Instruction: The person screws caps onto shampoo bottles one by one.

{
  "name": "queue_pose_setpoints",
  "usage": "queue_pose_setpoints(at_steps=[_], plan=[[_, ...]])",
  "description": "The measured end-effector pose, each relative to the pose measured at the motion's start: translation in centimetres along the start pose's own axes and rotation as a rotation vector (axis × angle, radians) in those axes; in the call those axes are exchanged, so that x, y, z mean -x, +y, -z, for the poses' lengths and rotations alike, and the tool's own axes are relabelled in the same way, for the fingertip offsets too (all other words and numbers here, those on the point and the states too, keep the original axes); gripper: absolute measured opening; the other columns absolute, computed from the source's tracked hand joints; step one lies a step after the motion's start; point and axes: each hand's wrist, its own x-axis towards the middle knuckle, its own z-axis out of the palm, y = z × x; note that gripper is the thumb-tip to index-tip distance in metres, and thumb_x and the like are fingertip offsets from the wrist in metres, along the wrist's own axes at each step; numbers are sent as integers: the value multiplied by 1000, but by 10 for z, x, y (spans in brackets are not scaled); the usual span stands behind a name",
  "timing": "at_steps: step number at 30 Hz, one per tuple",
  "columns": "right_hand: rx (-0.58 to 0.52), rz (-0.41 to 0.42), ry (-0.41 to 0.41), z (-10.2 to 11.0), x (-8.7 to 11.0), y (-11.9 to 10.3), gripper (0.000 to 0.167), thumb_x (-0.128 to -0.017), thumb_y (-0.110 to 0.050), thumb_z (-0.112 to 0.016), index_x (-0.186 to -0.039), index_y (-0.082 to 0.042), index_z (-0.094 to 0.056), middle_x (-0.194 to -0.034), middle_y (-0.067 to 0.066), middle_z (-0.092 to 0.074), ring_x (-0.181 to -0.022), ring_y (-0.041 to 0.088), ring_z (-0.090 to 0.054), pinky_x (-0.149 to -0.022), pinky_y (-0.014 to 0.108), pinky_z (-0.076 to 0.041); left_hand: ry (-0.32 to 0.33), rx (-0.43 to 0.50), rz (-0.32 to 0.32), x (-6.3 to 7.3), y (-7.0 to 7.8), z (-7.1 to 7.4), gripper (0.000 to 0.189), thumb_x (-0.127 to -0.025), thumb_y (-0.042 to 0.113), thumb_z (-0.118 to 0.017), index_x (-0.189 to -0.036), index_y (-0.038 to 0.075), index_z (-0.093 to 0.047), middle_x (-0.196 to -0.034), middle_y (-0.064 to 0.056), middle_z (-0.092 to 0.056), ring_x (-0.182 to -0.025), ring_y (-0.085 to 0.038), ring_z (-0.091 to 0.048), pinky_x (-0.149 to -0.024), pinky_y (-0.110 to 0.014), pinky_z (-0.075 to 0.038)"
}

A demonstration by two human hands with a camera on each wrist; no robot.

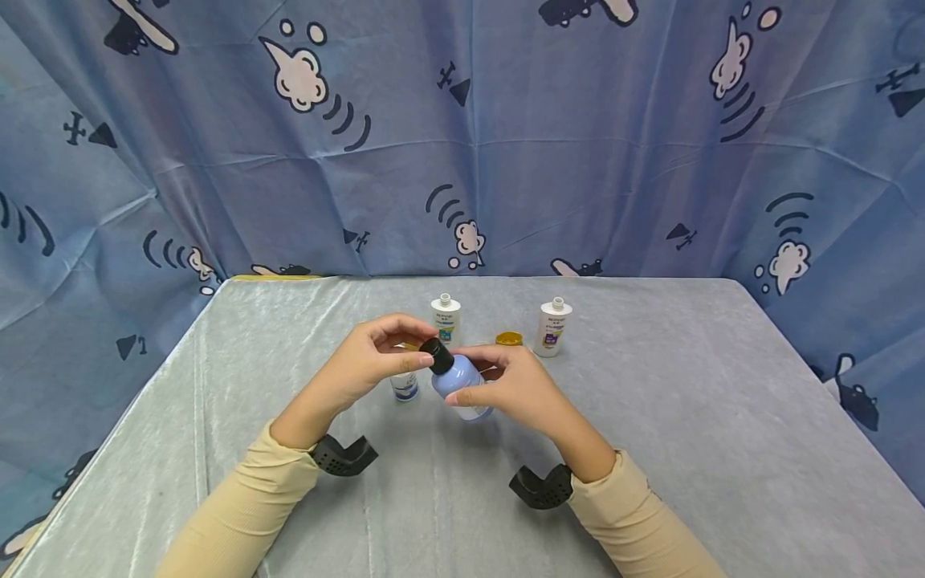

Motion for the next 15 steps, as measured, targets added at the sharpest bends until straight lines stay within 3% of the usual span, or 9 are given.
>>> queue_pose_setpoints(at_steps=[7, 15], plan=[[2, 16, -2, -1, 0, 0, 52, -77, -19, -86, -122, -2, -69, -117, 15, -70, -101, 21, -64, -84, 27, -56, 4, 4, 5, -1, -2, 0, 31, -86, 9, -76, -116, 3, -69, -109, -11, -70, -92, -11, -67, -87, -28, -57], [-16, -6, -10, -1, 0, 0, 53, -77, -19, -86, -123, -1, -68, -116, 16, -69, -100, 20, -64, -82, 27, -57, -34, -1, -29, 1, 0, 1, 35, -88, 8, -74, -122, 1, -68, -117, -15, -70, -94, -13, -70, -89, -31, -58]])
